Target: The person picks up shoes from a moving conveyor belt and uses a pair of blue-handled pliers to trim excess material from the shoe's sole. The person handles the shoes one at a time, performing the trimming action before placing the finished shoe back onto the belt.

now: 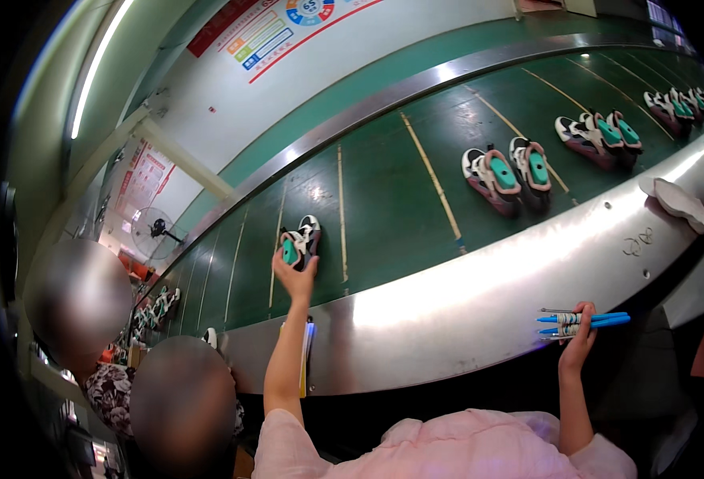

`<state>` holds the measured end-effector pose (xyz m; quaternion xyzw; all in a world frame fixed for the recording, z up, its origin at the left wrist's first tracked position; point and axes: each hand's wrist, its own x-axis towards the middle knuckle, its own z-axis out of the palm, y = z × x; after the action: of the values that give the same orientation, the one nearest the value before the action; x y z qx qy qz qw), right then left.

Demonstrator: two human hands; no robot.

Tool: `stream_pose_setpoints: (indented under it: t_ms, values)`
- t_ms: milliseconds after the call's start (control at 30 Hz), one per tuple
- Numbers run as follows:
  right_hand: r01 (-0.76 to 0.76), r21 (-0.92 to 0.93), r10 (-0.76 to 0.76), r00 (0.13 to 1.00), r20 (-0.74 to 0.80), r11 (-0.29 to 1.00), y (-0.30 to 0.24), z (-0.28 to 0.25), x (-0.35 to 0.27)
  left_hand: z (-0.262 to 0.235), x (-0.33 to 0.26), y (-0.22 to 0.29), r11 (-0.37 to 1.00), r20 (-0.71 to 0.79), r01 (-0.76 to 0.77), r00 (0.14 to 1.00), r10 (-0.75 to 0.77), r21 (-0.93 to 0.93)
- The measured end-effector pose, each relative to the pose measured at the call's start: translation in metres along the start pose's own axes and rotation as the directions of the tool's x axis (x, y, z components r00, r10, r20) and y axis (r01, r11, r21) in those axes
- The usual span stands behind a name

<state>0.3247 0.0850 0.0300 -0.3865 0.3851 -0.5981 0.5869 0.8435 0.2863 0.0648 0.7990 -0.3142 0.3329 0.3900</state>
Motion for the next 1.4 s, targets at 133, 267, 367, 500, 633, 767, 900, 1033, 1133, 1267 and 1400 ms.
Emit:
stream_pose_setpoints:
  t_ms: [133, 267, 367, 500, 633, 767, 900, 1033, 1133, 1267, 1400]
  values:
    - [0.011, 0.053, -0.011, 1.0, 0.01, 0.999, 0.001, 0.03, -0.008, -0.031, 0.02, -0.075, 0.956, 0.132, 0.213, 0.961, -0.243, 0.202]
    - [0.006, 0.156, -0.022, 0.995, 0.102, 0.988, 0.014, 0.053, -0.005, 0.024, 0.014, -0.084, 0.886, 0.335, 0.293, 0.927, -0.17, -0.36]
    - [-0.07, 0.144, 0.051, 0.99, 0.133, 0.987, 0.021, 0.067, -0.004, 0.042, 0.002, -0.069, 0.908, 0.053, 0.419, 0.907, -0.417, -0.02]
    - [-0.044, 0.132, 0.028, 0.992, 0.121, 0.99, 0.025, 0.064, -0.005, 0.034, 0.01, -0.038, 0.913, 0.024, 0.34, 0.935, -0.354, 0.225]
    - [-0.101, 0.149, 0.07, 0.978, 0.196, 0.984, 0.023, 0.069, -0.011, -0.024, 0.019, -0.001, 0.965, 0.345, 0.208, 0.904, -0.251, 0.157]
    - [-0.053, 0.15, 0.025, 0.983, 0.181, 0.987, 0.028, 0.067, -0.007, -0.078, -0.015, 0.071, 0.978, 0.651, 0.181, 0.755, -0.071, -0.103]
    - [-0.062, 0.155, 0.035, 0.985, 0.17, 0.986, 0.024, 0.069, -0.011, -0.119, -0.089, 0.153, 0.949, 0.597, 0.281, 0.789, -0.142, -0.146]
    - [-0.069, 0.145, 0.042, 0.983, 0.181, 0.987, 0.024, 0.07, -0.013, -0.118, -0.144, 0.194, 0.973, 0.421, 0.216, 0.892, -0.163, -0.081]
    - [-0.068, 0.13, 0.039, 0.977, 0.212, 0.989, 0.026, 0.07, -0.014, -0.127, -0.155, 0.222, 0.985, 0.48, 0.172, 0.862, -0.165, 0.03]
    - [-0.029, 0.117, 0.004, 0.977, 0.212, 0.993, 0.029, 0.069, -0.015, -0.144, -0.139, 0.237, 0.977, 0.627, 0.205, 0.77, -0.12, -0.065]
    - [-0.058, 0.092, 0.037, 0.978, 0.207, 0.994, 0.023, 0.07, -0.017, -0.147, -0.08, 0.187, 0.968, 0.88, 0.248, 0.466, -0.086, -0.037]
